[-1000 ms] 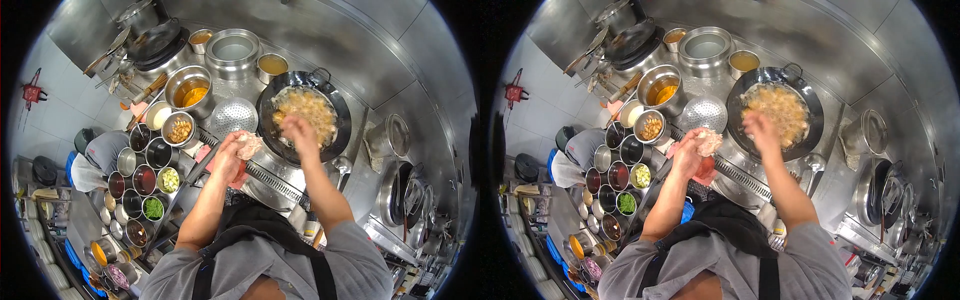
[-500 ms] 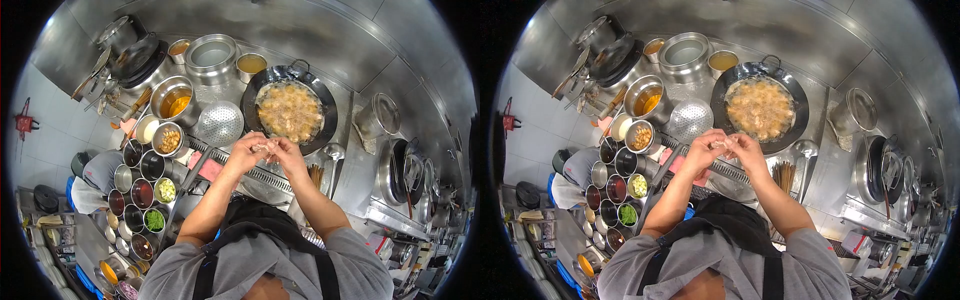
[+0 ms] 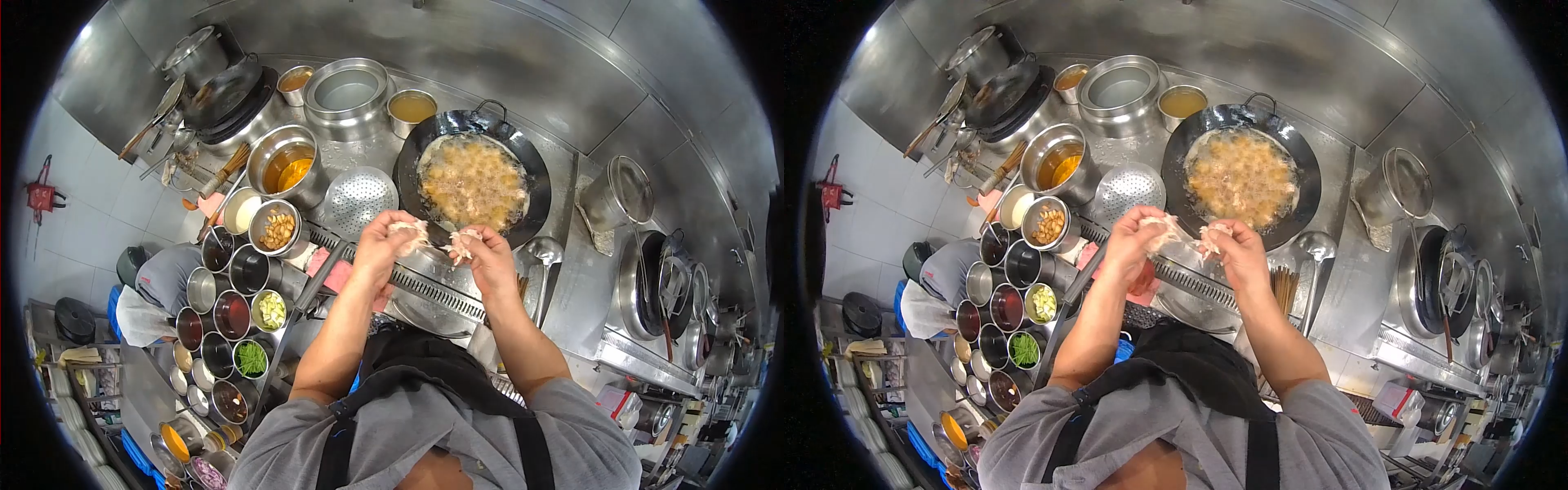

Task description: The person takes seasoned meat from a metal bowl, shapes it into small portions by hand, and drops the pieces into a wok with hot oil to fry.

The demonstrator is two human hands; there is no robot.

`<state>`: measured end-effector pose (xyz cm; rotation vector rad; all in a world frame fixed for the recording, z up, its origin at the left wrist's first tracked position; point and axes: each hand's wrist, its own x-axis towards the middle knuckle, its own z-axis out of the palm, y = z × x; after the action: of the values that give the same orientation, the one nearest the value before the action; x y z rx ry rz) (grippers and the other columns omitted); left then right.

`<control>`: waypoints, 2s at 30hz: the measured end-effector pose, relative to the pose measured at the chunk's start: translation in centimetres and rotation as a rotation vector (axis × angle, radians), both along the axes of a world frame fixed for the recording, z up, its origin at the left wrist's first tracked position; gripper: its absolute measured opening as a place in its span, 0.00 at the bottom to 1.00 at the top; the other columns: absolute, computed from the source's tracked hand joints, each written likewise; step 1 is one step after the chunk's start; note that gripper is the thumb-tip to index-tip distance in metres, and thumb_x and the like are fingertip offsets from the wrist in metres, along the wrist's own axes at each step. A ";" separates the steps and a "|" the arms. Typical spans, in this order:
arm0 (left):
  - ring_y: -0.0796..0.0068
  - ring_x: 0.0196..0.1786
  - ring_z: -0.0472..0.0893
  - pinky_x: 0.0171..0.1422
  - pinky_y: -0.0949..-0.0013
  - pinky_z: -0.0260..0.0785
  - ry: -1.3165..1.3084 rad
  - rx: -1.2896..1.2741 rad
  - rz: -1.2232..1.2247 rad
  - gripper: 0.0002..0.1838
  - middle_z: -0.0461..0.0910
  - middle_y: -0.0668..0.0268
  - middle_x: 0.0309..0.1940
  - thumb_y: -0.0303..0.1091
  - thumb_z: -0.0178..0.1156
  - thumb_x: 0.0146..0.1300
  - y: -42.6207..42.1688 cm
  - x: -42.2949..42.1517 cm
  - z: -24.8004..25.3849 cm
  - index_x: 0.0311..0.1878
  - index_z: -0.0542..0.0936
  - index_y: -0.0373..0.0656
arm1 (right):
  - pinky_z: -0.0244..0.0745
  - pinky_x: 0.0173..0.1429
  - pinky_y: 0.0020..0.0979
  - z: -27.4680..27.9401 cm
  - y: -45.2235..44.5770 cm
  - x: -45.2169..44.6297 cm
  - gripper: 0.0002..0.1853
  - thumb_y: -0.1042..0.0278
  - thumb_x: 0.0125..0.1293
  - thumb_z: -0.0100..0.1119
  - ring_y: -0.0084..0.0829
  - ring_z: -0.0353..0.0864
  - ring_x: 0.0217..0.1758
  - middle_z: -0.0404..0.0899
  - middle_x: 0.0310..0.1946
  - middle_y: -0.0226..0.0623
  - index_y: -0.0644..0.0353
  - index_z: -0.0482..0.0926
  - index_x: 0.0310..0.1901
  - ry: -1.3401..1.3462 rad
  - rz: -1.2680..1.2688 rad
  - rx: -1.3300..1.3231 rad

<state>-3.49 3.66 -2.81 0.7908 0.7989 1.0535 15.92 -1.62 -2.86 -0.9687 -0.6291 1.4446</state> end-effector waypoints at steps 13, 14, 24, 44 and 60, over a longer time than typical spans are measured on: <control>0.73 0.44 0.80 0.48 0.72 0.72 0.091 -0.048 -0.088 0.14 0.79 0.65 0.40 0.24 0.60 0.61 -1.4 0.3 -1.3 0.51 0.75 0.41 | 0.58 0.16 0.18 -1.5 2.5 1.7 0.09 0.68 0.59 0.69 0.16 0.69 0.16 0.72 0.19 0.25 0.57 0.76 0.33 -0.205 -0.130 -0.124; 0.73 0.44 0.79 0.49 0.72 0.72 0.132 -0.037 -0.057 0.15 0.78 0.66 0.41 0.24 0.60 0.61 -1.5 0.1 -1.3 0.52 0.75 0.41 | 0.58 0.16 0.18 -3.0 3.5 3.0 0.09 0.68 0.59 0.69 0.16 0.69 0.16 0.72 0.19 0.25 0.57 0.76 0.33 -0.205 -0.129 -0.128; 0.74 0.43 0.79 0.48 0.73 0.71 0.102 -0.249 0.026 0.15 0.79 0.61 0.41 0.21 0.60 0.59 -0.8 -2.2 -3.3 0.50 0.76 0.35 | 0.75 0.50 0.38 -7.2 16.0 13.4 0.11 0.65 0.64 0.57 0.48 0.82 0.47 0.83 0.39 0.50 0.59 0.81 0.45 -1.456 -0.187 -0.068; 0.66 0.64 0.68 0.66 0.63 0.63 -0.064 0.183 -0.060 0.30 0.67 0.60 0.60 0.23 0.55 0.64 -0.5 2.4 1.5 0.69 0.60 0.43 | 0.75 0.51 0.33 3.9 2.3 -0.2 0.27 0.67 0.52 0.70 0.41 0.82 0.48 0.81 0.45 0.47 0.64 0.76 0.55 -1.136 0.029 0.383; 0.77 0.45 0.78 0.48 0.73 0.71 0.121 0.143 -0.280 0.16 0.80 0.65 0.42 0.26 0.63 0.61 -0.8 0.9 1.3 0.52 0.74 0.37 | 0.76 0.45 0.38 4.2 0.7 -1.7 0.16 0.74 0.51 0.65 0.47 0.81 0.41 0.81 0.38 0.45 0.64 0.79 0.44 -1.268 0.093 0.511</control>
<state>-2.58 2.89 -1.49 1.0640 0.6957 0.8237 14.19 -0.96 1.32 -1.3674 -1.8603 0.5105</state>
